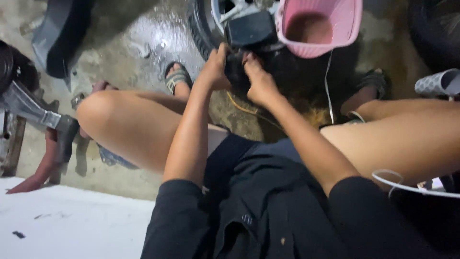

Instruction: The person sits on the floor and scrubs a black plastic part with a small brush, repeatedly dipping the brush into a pink bucket of water. The person rotates the part to clean different sides and rinses it in the bucket.

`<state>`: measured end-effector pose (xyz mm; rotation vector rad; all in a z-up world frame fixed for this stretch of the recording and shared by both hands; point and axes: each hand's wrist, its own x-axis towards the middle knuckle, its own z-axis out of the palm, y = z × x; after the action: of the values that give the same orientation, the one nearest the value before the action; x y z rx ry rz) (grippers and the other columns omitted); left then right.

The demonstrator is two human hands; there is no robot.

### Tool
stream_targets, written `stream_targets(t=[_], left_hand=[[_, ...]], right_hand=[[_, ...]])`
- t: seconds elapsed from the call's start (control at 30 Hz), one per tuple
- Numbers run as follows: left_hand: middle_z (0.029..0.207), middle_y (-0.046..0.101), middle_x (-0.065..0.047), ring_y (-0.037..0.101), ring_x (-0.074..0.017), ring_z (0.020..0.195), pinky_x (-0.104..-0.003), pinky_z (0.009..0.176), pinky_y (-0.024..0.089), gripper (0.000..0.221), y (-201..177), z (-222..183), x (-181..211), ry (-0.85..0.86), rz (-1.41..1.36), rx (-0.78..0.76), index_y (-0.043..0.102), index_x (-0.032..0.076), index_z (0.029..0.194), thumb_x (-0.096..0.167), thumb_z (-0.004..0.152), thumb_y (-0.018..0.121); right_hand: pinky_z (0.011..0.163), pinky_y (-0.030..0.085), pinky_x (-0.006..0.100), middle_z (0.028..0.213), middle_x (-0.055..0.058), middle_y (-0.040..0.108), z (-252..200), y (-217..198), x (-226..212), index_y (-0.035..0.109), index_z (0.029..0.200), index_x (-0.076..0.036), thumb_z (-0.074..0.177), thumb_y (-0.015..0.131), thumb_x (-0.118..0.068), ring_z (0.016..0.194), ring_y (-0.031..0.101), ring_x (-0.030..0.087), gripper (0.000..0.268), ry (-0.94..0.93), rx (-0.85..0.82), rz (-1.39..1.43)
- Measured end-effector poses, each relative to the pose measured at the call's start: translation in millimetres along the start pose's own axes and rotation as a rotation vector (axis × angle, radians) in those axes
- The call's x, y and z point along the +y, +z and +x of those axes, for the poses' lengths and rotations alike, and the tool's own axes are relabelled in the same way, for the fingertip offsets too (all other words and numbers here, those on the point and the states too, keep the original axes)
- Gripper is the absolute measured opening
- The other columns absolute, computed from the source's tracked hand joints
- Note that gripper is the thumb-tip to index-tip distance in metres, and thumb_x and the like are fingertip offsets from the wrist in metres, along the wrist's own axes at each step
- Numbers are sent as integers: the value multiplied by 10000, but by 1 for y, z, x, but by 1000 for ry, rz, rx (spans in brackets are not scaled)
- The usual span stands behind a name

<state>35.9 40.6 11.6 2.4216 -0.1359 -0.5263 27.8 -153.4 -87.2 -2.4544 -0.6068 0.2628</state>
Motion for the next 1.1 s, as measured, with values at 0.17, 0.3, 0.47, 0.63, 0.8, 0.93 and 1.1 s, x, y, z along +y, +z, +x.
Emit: stream_targets(t=[0.17,0.3,0.47,0.63,0.8,0.93,1.1], left_hand=[[1376,467,-337,552,-615,1220,-689,1014,512,1137,1,-2,14,-63,13,30,322,84,1444,-69,496,931],[1396,451,-352,558,-622,1207,-697,955,545,1181,0,-13,26,-108,32,16,300,41,1508,-91,501,904],[1360,464,-353,573,-627,1177,-695,946,551,1114,7,-5,17,-100,8,33,330,52,1455,-129,499,871],[1409,452,-340,549,-618,1222,-701,980,529,1148,-11,-15,43,-159,35,9,309,61,1501,-115,509,858],[1293,506,-314,585,-617,1162,-664,958,555,960,1,-14,31,-104,-8,94,419,87,1356,-156,515,811],[1374,450,-345,549,-638,1198,-693,996,533,1137,0,-7,32,-133,43,58,282,8,1517,-130,519,809],[1456,307,-253,445,-555,1297,-511,1005,476,1125,14,-3,23,-151,122,-6,115,105,1562,40,669,795]], right_hand=[[1249,305,495,1664,274,261,-3,-21,-20,279,1596,44,744,523,135,1542,290,374,891,163,-80,12],[1249,309,494,1623,314,317,-14,-33,-26,314,1569,54,772,511,141,1516,330,390,826,135,-22,6],[1258,290,501,1626,349,267,-11,-20,-28,321,1546,106,764,476,178,1509,319,437,801,84,-7,57],[1289,284,463,1617,290,344,2,-18,11,153,1654,-67,809,452,103,1506,363,356,912,238,-52,106],[1245,333,512,1604,351,313,-15,-37,-38,341,1565,78,794,435,208,1465,384,466,788,50,28,82],[1224,385,468,1625,212,368,-2,-22,-11,246,1626,-47,787,441,122,1450,438,353,878,186,1,120],[1166,353,345,1681,206,262,3,-19,7,148,1639,-79,733,504,126,1504,357,353,995,231,-46,153]])
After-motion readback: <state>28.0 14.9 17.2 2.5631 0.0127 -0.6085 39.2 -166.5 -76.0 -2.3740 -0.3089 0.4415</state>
